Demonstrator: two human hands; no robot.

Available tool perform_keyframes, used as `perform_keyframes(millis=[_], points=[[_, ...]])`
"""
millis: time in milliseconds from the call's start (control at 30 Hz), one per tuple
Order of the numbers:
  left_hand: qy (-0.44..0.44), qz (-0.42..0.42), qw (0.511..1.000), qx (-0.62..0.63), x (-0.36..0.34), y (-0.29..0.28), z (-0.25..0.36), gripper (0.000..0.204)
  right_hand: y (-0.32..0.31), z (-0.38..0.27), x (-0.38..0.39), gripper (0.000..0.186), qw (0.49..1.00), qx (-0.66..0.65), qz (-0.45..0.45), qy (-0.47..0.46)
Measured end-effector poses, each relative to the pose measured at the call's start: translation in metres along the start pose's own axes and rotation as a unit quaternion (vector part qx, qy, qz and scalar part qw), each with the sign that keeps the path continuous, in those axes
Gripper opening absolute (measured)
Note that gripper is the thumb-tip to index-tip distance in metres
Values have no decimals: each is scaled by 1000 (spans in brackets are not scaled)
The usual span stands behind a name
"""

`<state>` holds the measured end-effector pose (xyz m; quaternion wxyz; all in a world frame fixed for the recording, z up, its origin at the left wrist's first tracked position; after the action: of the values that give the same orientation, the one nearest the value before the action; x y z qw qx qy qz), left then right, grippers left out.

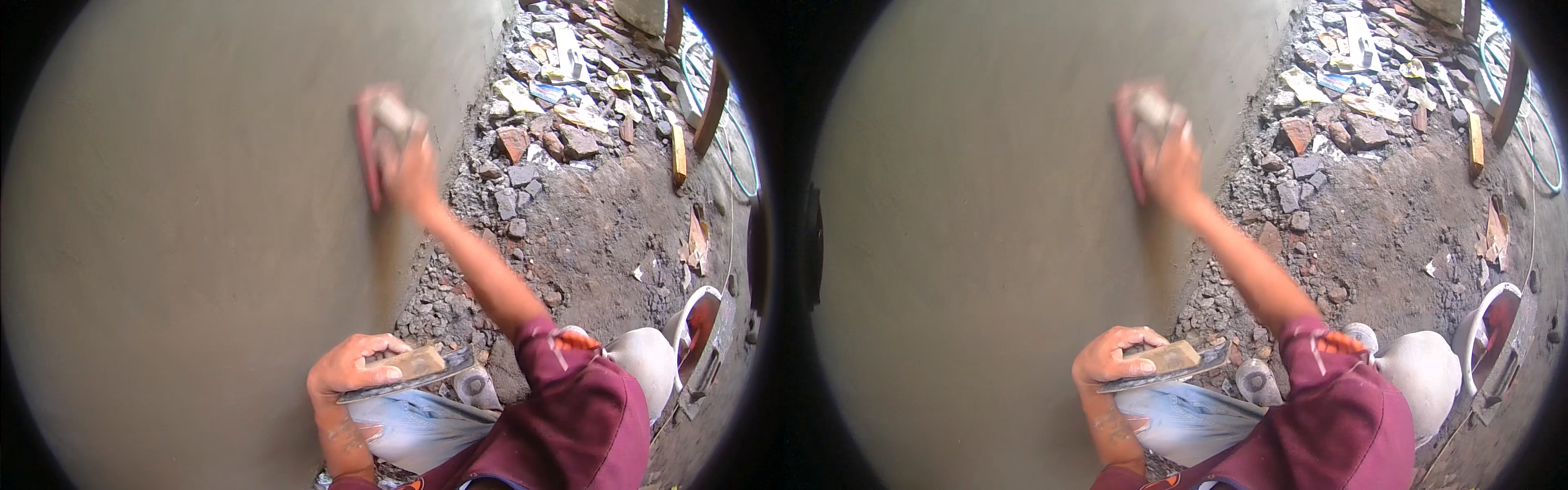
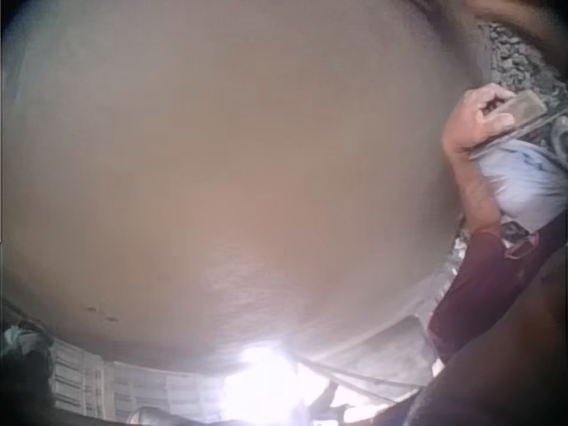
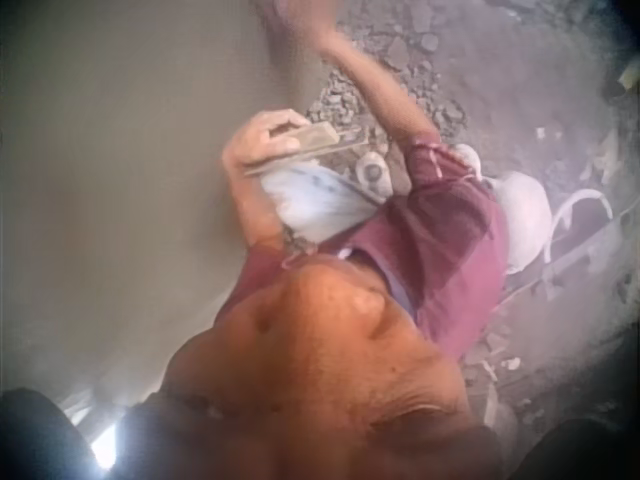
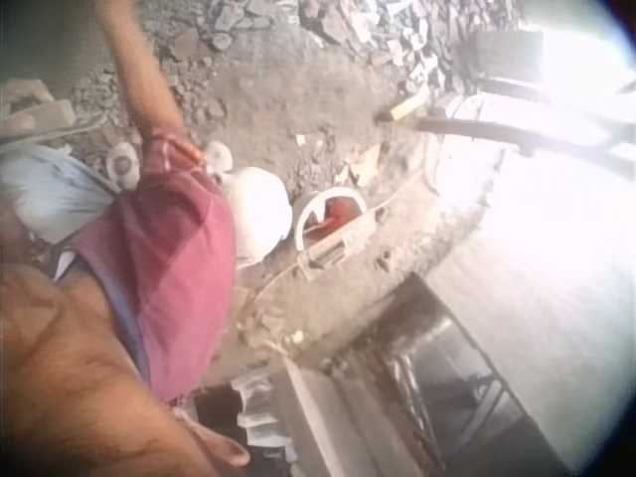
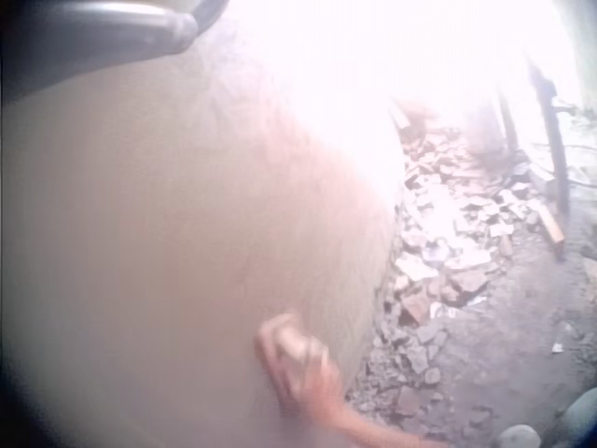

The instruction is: The person smooths a curved concrete wall using a pink trowel held in the right hand, moving it in circular and sweeping motions. The person occasionally touches the wall with the left hand to check the surface while remaining in a squatting position.

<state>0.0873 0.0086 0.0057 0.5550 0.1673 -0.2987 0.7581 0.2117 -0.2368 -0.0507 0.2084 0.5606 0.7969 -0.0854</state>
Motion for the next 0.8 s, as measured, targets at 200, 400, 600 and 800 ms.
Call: perform_keyframes(millis=[200,400,600,800], points=[[27,93,995,-21,34,-13,-15,49,-2,65,-132,66,980,-36,17,196],[80,-10,996,-24,20,-8,6,51,-8,-70,199,68,990,-83,-116,-14],[40,-5,999,14,19,-8,-5,52,5,-61,41,59,997,-39,-24,-65],[82,32,996,10,58,-15,-13,52,0,-46,-42,66,998,-38,14,39]])
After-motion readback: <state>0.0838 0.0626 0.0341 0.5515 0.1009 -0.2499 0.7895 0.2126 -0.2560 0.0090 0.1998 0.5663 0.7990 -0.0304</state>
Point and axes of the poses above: each hand's wrist, its own x-axis away from the middle knuckle, its own y-axis out of the palm, z = x × y, the point moved 6 cm from there along -x, towards the middle knuckle, and after that the axes turned 5 degrees about z, right-handed, at the moved point
